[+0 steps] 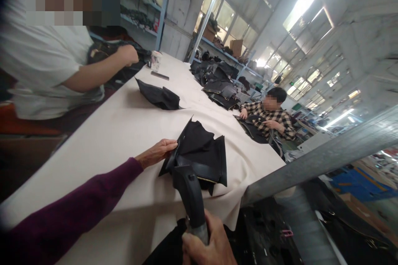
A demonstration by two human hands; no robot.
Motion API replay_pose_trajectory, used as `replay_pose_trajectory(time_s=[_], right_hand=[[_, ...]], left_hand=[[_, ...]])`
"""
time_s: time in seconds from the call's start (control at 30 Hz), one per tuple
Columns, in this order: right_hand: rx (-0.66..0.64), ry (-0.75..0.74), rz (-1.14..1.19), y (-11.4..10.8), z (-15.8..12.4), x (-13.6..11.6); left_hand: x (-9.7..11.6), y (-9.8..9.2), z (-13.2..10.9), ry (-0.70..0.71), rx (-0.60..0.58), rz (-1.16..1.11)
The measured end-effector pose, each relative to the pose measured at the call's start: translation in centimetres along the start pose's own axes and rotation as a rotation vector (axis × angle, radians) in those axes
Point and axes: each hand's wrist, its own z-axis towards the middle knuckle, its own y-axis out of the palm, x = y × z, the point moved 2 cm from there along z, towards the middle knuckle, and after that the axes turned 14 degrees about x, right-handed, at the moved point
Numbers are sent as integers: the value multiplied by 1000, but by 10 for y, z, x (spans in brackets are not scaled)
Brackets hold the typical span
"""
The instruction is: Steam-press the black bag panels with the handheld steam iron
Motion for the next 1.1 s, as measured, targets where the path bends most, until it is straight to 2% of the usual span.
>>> replay_pose_trajectory(time_s=[0.13, 0.33, 0.43, 0.53, 0.7, 0.83, 0.97, 1.1], right_hand=[[-136, -61, 202, 15, 22, -13], [-21, -170, 262, 9, 53, -22], [11, -160, 276, 0, 50, -19], [-28, -126, 238, -5, 33, -10], [-78, -39, 106, 2, 12, 5], [-116, -55, 235, 13, 26, 2], [-57, -144, 339, 14, 48, 0], [-69, -127, 392, 11, 51, 9]], left_hand=[[-2, 4, -2, -23, -20, -34], [-5, 11, -4, -57, -33, -52], [-5, 9, -1, -65, -5, -66], [-7, 7, 3, -66, 8, -88], [-13, 6, 4, -77, -11, -80], [-15, 11, -2, -78, -91, -16], [-14, 19, -7, -79, -165, 133], [-12, 21, -4, -38, -120, 322]])
